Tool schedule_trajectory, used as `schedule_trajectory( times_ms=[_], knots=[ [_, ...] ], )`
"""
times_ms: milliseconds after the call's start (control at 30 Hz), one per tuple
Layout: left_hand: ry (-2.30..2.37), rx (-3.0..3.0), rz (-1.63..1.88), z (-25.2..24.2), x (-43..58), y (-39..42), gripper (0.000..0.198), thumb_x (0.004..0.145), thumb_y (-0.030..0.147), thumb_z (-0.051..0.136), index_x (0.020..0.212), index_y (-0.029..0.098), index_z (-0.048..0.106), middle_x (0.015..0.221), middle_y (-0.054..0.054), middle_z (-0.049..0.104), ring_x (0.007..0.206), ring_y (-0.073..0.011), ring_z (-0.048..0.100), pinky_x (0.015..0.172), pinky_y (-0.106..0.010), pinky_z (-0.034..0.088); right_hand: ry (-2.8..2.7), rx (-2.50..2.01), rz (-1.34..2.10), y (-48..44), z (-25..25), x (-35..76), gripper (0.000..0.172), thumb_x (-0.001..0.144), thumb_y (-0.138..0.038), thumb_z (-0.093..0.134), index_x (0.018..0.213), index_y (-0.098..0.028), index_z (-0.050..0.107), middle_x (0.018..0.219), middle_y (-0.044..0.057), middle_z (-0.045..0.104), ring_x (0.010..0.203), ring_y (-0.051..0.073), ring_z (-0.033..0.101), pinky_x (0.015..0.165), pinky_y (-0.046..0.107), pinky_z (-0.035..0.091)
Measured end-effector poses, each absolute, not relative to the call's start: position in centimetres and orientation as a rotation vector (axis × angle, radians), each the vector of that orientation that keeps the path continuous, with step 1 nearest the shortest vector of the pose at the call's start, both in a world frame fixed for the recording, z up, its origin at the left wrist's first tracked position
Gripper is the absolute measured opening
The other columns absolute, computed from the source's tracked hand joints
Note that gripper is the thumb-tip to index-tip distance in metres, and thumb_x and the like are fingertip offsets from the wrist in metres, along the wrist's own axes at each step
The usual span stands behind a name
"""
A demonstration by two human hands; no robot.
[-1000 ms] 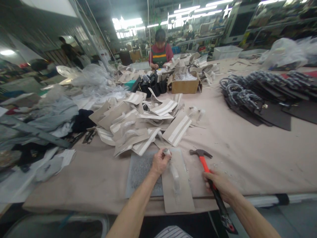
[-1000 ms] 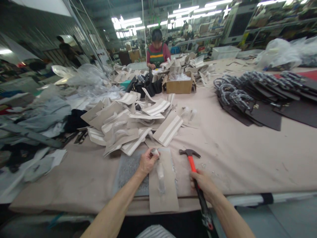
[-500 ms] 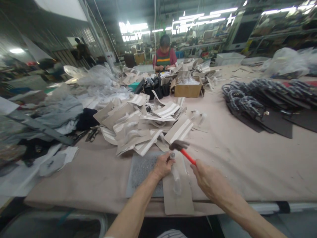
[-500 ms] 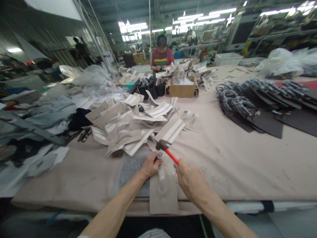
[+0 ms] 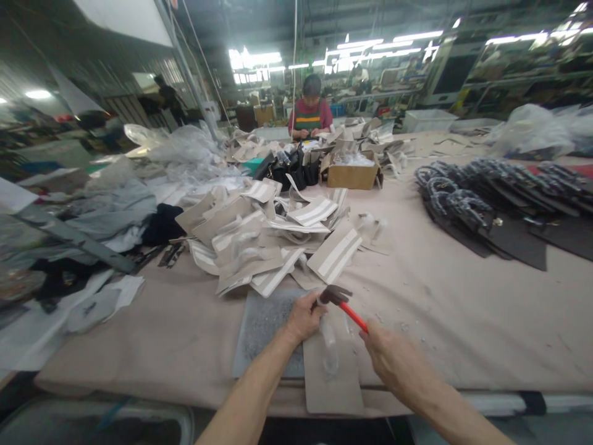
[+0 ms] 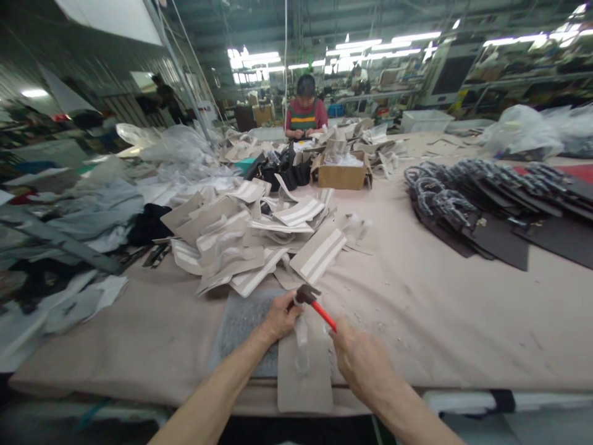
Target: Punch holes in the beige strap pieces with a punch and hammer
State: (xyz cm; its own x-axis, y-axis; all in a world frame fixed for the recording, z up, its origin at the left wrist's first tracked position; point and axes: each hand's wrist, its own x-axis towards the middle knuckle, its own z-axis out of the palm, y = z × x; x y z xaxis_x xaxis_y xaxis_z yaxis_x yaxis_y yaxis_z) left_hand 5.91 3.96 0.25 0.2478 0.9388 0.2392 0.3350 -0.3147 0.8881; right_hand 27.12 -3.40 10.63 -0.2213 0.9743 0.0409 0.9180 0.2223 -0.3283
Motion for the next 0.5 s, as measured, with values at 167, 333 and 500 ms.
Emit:
schedule_trajectory(
  times_ms=[167,333,500],
  knots=[
    [1.171,1.771,1.094,-0.4,5.9,3.9,0.016,0.079,0.014,0.06,0.092,0.017,0.069,0.077,-0.001,0.065,0.07,-0.0168,0.057,0.068,-0.025,0.043,-2.367,-2.046,0.53,-2.5,8.3,29.7,0.027,0.104,-0.034,0.034,0.094,-0.019,0.054,0.072,0.008,0.067,0.061,0.021,0.061,0.054,0.03,0.021],
    [1.197,1.756,1.102,-0.9,5.7,4.1,0.021,0.078,0.015,0.064,0.098,0.016,0.07,0.08,-0.002,0.067,0.074,-0.0175,0.059,0.071,-0.026,0.045,-2.274,-2.26,0.519,-1.9,5.3,31.1,0.028,0.105,-0.029,0.034,0.094,-0.017,0.056,0.079,0.01,0.068,0.071,0.025,0.065,0.059,0.031,0.034],
    [1.173,1.688,1.119,-0.7,5.6,4.0,0.02,0.078,0.017,0.066,0.097,0.015,0.071,0.079,-0.002,0.068,0.072,-0.017,0.059,0.07,-0.026,0.046,-2.372,-1.766,0.014,-2.7,3.9,27.9,0.04,0.093,-0.015,0.048,0.133,-0.013,0.05,0.133,0.021,0.055,0.112,0.032,0.058,0.087,0.041,0.047]
  ],
)
